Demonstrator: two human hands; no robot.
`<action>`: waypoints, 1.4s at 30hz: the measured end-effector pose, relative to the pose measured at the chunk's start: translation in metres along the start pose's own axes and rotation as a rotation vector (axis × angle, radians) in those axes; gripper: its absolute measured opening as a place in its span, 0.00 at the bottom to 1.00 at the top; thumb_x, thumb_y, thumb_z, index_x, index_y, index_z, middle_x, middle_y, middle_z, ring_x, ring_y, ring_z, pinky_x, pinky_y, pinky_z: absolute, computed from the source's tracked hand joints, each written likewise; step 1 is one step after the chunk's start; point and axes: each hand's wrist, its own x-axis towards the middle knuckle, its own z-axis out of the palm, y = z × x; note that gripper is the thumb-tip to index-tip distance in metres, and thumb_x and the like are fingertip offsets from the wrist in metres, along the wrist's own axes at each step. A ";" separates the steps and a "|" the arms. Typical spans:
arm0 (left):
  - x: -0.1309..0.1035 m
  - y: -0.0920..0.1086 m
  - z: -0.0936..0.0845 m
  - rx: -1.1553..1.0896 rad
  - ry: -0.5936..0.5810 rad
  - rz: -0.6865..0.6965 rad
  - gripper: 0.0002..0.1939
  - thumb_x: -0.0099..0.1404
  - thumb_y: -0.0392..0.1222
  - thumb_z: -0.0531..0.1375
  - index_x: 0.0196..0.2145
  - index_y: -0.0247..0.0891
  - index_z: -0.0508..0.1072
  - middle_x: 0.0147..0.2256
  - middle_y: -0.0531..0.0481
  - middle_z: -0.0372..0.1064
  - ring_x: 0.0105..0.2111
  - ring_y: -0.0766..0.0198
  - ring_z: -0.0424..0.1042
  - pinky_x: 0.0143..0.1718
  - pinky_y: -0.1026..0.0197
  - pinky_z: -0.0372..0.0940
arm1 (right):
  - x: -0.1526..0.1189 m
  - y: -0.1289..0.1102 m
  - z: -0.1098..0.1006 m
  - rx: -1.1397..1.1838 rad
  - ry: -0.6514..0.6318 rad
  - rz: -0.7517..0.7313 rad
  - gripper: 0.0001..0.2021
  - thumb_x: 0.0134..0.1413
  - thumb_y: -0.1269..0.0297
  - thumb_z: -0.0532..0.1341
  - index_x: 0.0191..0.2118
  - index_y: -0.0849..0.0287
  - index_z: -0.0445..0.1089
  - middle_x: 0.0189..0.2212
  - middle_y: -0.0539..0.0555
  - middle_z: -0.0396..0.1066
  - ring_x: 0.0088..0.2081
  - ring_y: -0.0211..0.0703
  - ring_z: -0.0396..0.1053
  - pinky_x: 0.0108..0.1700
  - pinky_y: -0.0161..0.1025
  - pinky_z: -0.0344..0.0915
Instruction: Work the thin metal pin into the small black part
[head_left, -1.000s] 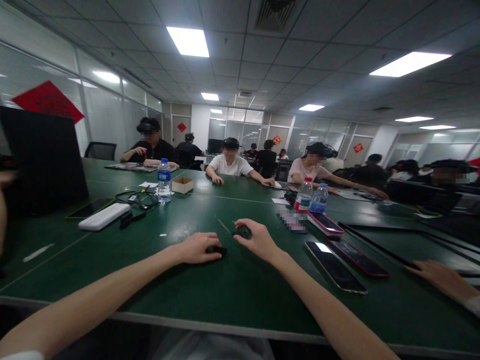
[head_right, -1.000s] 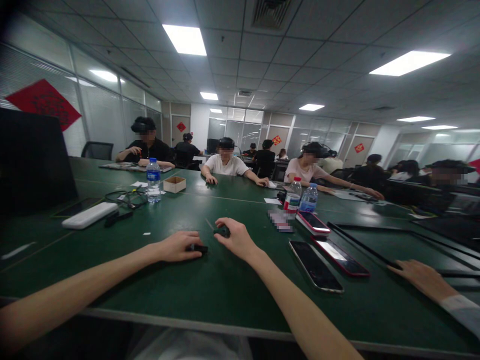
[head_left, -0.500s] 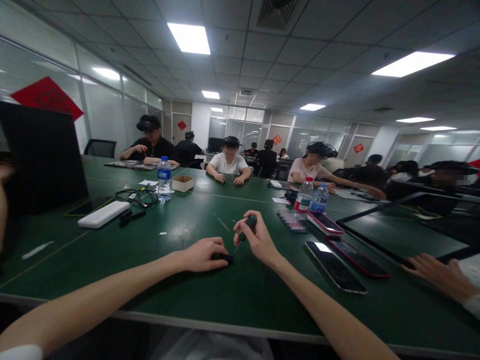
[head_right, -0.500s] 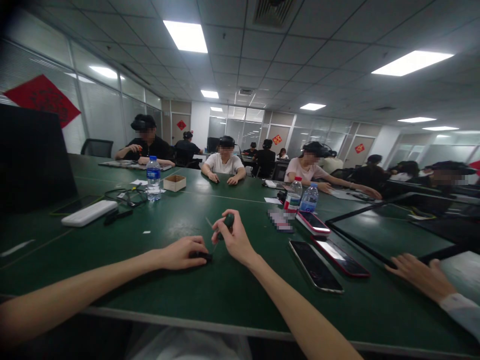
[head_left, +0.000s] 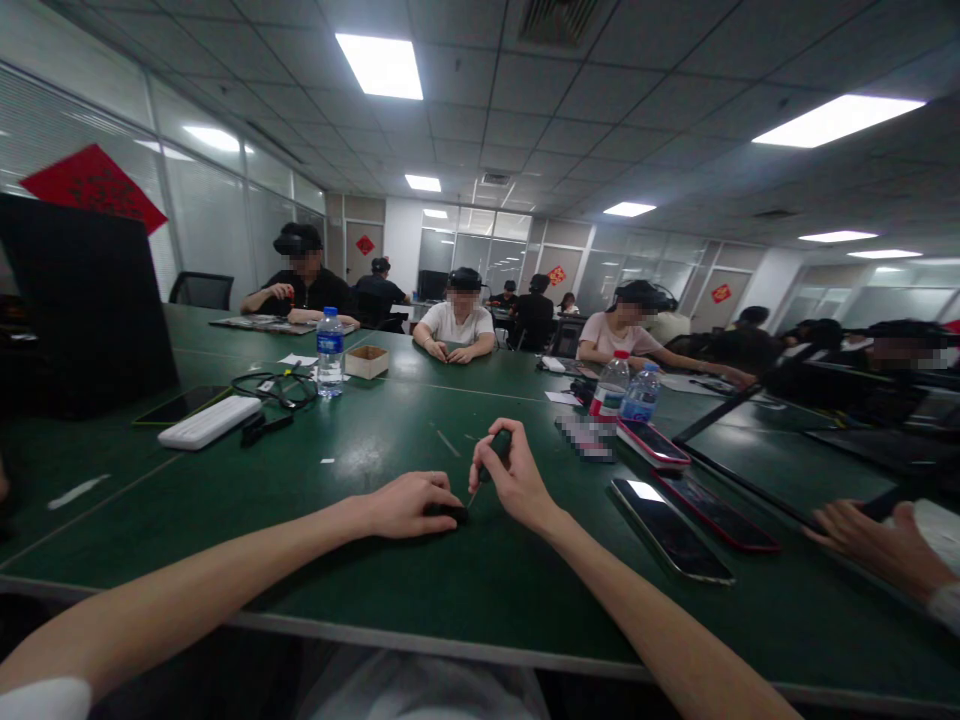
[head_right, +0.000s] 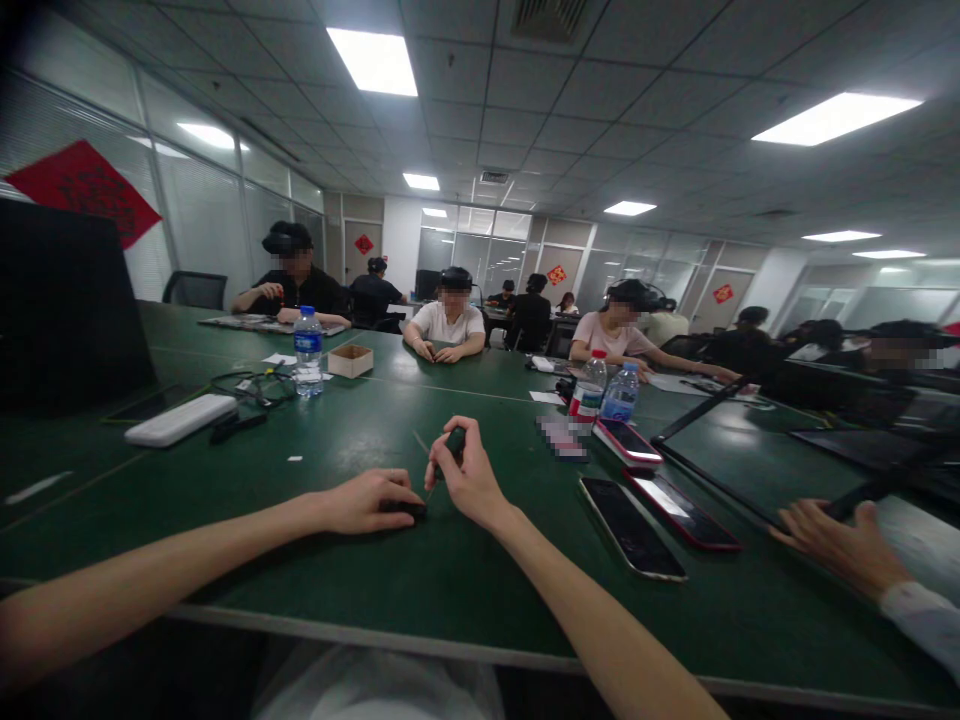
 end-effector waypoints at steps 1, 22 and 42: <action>0.000 0.000 0.000 0.006 -0.003 0.005 0.18 0.67 0.51 0.54 0.51 0.44 0.71 0.42 0.46 0.67 0.38 0.61 0.68 0.41 0.62 0.62 | 0.000 0.000 0.000 -0.006 -0.001 0.001 0.14 0.60 0.58 0.56 0.44 0.51 0.48 0.28 0.42 0.60 0.22 0.34 0.67 0.26 0.37 0.70; 0.006 -0.016 0.018 0.029 0.081 0.040 0.13 0.67 0.46 0.55 0.39 0.36 0.74 0.35 0.46 0.71 0.37 0.59 0.70 0.41 0.60 0.64 | -0.001 -0.014 0.030 -0.482 -0.267 -0.150 0.07 0.61 0.64 0.53 0.44 0.54 0.56 0.31 0.48 0.62 0.30 0.37 0.63 0.35 0.37 0.62; 0.002 -0.009 0.009 0.039 0.039 0.014 0.16 0.68 0.50 0.54 0.46 0.40 0.74 0.38 0.48 0.66 0.35 0.64 0.67 0.40 0.63 0.61 | 0.005 -0.002 -0.012 -0.107 -0.143 0.030 0.12 0.63 0.56 0.53 0.45 0.51 0.47 0.28 0.46 0.65 0.31 0.38 0.65 0.38 0.40 0.64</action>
